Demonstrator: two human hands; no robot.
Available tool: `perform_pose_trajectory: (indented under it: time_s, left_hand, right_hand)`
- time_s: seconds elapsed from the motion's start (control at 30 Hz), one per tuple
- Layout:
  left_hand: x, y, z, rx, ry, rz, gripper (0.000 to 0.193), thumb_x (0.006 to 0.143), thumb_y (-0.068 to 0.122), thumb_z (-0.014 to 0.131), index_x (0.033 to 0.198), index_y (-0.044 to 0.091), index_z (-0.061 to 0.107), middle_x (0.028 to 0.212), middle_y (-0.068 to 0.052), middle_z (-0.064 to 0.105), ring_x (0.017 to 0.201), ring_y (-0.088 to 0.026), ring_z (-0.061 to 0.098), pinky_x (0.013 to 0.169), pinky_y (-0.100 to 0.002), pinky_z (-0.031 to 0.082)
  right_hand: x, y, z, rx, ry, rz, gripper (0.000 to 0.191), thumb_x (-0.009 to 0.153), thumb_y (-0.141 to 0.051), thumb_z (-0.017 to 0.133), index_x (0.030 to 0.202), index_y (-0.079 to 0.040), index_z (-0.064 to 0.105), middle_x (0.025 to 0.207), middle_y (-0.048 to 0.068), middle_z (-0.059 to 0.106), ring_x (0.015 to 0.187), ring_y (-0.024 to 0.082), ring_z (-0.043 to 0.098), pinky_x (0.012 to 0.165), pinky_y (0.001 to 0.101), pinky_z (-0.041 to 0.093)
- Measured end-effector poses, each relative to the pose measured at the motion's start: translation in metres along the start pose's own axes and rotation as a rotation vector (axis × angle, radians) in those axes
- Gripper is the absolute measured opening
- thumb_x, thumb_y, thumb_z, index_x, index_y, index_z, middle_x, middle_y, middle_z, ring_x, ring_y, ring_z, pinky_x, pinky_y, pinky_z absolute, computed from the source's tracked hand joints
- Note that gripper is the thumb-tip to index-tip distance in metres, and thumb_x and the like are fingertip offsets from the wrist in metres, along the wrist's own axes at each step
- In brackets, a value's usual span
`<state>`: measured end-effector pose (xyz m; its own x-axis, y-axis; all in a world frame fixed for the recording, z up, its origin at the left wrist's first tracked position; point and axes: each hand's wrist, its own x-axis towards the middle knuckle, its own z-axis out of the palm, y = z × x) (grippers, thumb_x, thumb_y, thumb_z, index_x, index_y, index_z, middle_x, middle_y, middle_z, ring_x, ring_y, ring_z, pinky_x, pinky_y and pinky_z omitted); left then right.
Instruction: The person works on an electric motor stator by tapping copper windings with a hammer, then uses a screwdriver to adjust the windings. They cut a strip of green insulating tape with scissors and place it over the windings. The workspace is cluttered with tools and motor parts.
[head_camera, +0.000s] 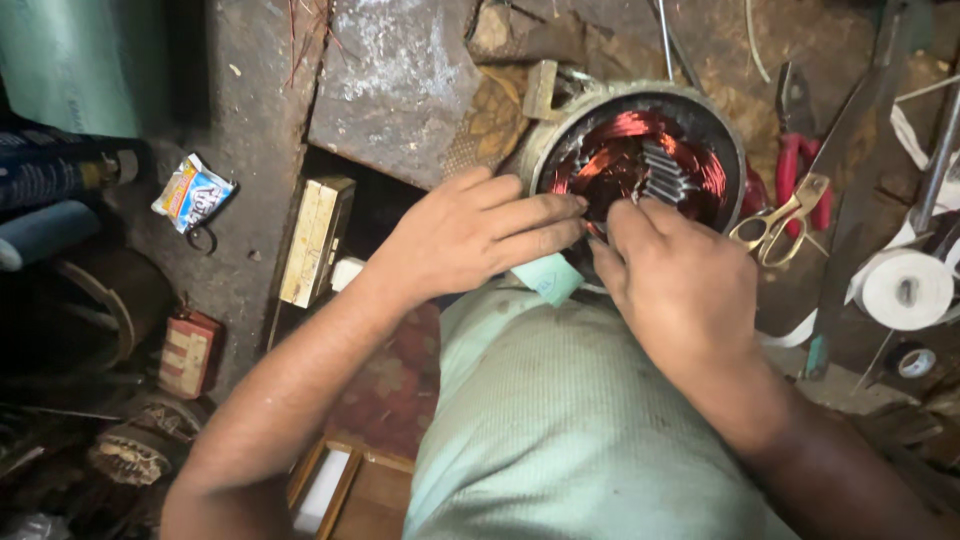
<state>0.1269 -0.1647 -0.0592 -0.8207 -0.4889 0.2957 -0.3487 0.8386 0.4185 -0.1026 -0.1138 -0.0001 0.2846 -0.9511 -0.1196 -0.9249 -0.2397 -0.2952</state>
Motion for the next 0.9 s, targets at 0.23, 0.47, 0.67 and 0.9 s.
perform_pose_trajectory:
  time_s: [0.23, 0.47, 0.67, 0.9]
  left_hand:
    - [0.004, 0.002, -0.004, 0.078, 0.025, 0.064, 0.048, 0.097, 0.022, 0.057, 0.144, 0.019, 0.063, 0.136, 0.006, 0.064, 0.086, -0.013, 0.054, 0.074, -0.029, 0.044]
    - [-0.001, -0.004, 0.004, 0.021, 0.049, 0.07, 0.047, 0.097, 0.022, 0.057, 0.143, 0.02, 0.064, 0.139, 0.005, 0.064, 0.083, -0.013, 0.054, 0.072, -0.029, 0.043]
    - [0.0, -0.003, 0.006, 0.043, 0.066, 0.072, 0.048, 0.096, 0.021, 0.059, 0.144, 0.019, 0.063, 0.141, 0.004, 0.064, 0.084, -0.013, 0.053, 0.074, -0.029, 0.043]
    - [-0.004, -0.002, 0.008, 0.061, 0.058, 0.061, 0.048, 0.095, 0.022, 0.059, 0.142, 0.021, 0.065, 0.14, 0.006, 0.064, 0.081, -0.013, 0.052, 0.071, -0.029, 0.043]
  right_hand:
    - [-0.018, 0.005, -0.008, 0.112, 0.071, -0.082, 0.017, 0.09, -0.014, 0.079, 0.096, -0.008, 0.064, 0.09, 0.01, 0.064, 0.084, 0.028, 0.066, 0.073, 0.0399, 0.054]
    - [-0.047, 0.032, 0.002, 0.202, 0.158, -0.163, 0.037, 0.085, 0.004, 0.076, 0.119, -0.011, 0.07, 0.12, 0.005, 0.073, 0.099, 0.026, 0.067, 0.089, 0.038, 0.054]
    - [-0.052, 0.035, 0.006, 0.174, 0.14, -0.191, 0.036, 0.085, 0.003, 0.076, 0.119, -0.008, 0.073, 0.124, 0.006, 0.07, 0.092, 0.025, 0.065, 0.083, 0.0354, 0.054]
    - [-0.051, 0.044, 0.002, 0.069, 0.076, -0.276, 0.05, 0.072, 0.005, 0.074, 0.12, -0.005, 0.076, 0.126, 0.007, 0.073, 0.08, 0.02, 0.062, 0.07, 0.0342, 0.051]
